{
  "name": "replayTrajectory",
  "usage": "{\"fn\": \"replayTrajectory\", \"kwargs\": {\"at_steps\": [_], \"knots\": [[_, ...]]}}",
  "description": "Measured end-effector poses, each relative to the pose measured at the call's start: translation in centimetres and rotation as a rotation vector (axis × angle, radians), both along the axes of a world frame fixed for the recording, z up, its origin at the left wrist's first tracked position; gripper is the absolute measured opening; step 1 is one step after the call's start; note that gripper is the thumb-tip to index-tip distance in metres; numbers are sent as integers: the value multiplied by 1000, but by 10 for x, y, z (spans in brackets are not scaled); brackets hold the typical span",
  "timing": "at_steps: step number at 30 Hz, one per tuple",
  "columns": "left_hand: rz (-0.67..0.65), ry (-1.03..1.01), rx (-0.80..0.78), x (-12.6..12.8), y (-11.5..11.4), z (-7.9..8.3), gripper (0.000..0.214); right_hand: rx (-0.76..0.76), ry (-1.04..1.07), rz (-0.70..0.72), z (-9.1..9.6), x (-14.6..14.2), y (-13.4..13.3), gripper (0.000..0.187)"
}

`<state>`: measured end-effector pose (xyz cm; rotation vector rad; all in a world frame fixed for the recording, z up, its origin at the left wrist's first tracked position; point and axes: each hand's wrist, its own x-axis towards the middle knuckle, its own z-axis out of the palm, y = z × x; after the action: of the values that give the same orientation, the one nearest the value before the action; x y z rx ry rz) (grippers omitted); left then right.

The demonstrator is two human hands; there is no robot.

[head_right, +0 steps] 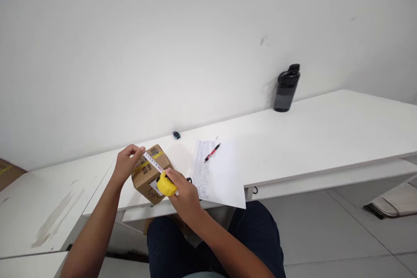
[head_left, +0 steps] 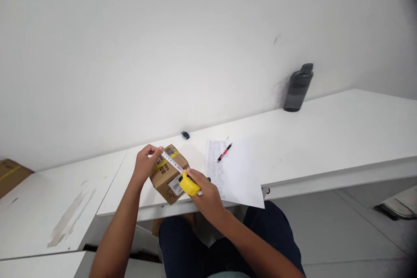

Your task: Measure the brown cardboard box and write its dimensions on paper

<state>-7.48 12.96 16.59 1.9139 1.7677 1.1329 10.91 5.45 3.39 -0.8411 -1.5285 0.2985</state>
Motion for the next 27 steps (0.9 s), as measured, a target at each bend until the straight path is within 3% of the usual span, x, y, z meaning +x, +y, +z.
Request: {"fn": "replayTrajectory", "kwargs": {"at_steps": [2,4,7,8,10,14,16,19,23,27], "knots": [[-41,39,-31,19,-40,2,34,12,-27,-73,-2,17,-12,54],[-224,121,-77,38,-76,-5,34,62,-90,-133,-6,32,-27,52],[-430,262,4,62,-102,-25,38,158,-165,-168,-19,48,-49,55],[-406,318,72,66,-101,-32,42,162,-170,-172,-26,51,-55,55],[-218,463,183,67,-88,-43,55,111,-153,-161,-42,56,-63,53],[140,654,71,36,-56,-49,75,-51,-93,-110,-69,60,-69,51],[239,589,18,8,-50,-49,77,-110,-70,-95,-77,61,-69,50],[346,388,102,-36,-55,-62,70,-157,-41,-77,-83,64,-70,50],[336,81,174,-77,-71,-108,65,-280,3,-113,-89,71,-70,48],[156,-78,45,-74,-72,-154,63,-528,82,-119,-79,74,-62,50]]}}
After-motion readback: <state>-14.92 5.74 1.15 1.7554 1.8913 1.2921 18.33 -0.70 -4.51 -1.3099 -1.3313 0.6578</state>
